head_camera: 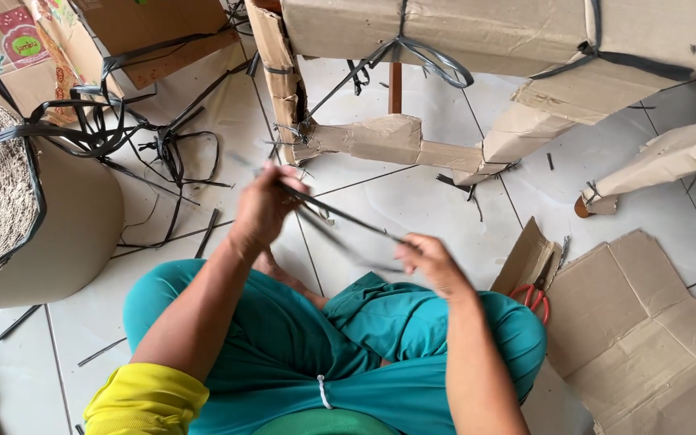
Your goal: Wrapping cardboard around chair legs and securing it with plastic ties for protection.
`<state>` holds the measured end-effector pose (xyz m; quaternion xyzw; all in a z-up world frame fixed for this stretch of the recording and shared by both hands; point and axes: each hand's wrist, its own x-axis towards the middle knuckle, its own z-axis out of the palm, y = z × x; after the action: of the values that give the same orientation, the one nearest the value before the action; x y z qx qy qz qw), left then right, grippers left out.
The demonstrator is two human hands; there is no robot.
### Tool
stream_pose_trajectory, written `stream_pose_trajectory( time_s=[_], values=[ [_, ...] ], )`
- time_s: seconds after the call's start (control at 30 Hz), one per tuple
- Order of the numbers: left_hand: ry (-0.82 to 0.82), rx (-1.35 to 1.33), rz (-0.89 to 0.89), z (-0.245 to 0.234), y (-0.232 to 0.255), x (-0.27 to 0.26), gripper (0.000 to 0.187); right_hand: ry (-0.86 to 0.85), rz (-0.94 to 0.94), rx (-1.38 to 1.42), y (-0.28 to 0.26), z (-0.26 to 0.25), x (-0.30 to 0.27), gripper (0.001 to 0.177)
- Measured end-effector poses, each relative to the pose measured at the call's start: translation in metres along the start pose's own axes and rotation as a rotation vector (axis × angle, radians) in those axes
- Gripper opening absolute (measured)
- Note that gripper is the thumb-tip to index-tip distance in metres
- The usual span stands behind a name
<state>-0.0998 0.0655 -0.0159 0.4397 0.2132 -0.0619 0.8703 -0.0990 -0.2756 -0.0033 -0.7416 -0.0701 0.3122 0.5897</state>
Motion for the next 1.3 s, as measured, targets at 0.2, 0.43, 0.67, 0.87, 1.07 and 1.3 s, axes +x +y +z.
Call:
stream_pose_trajectory(
  time_s=[0.2, 0.43, 0.67, 0.87, 1.07, 1.3],
  values=[
    [0.484, -0.312, 0.132, -0.068, 0.023, 0.022, 0.044, 0.239, -0.183, 0.530, 0.044, -0.098, -0.011, 0.013],
    [0.657, -0.397, 0.306, -0.115, 0.031, 0.040, 0.048, 0.205, -0.298, 0.629, 0.048, -0.113, -0.030, 0.024],
    [0.587, -0.090, 0.175, -0.057, 0.038, 0.006, 0.042, 0.342, -0.219, 0.512, 0.042, -0.083, -0.018, 0.022],
    [0.664, -0.020, 0.262, -0.062, 0.030, 0.011, 0.042, 0.968, -0.058, -0.231, 0.027, -0.093, -0.030, 0.021],
    [0.146, 0.237, 0.256, 0.007, 0.029, -0.022, 0.044, 1.130, -0.200, -0.880, 0.051, -0.089, -0.010, 0.018],
    [-0.211, 0.285, 0.081, 0.058, -0.018, -0.047, 0.042, 0.342, -0.561, -0.434, -0.020, 0.059, 0.001, 0.022]
  ],
)
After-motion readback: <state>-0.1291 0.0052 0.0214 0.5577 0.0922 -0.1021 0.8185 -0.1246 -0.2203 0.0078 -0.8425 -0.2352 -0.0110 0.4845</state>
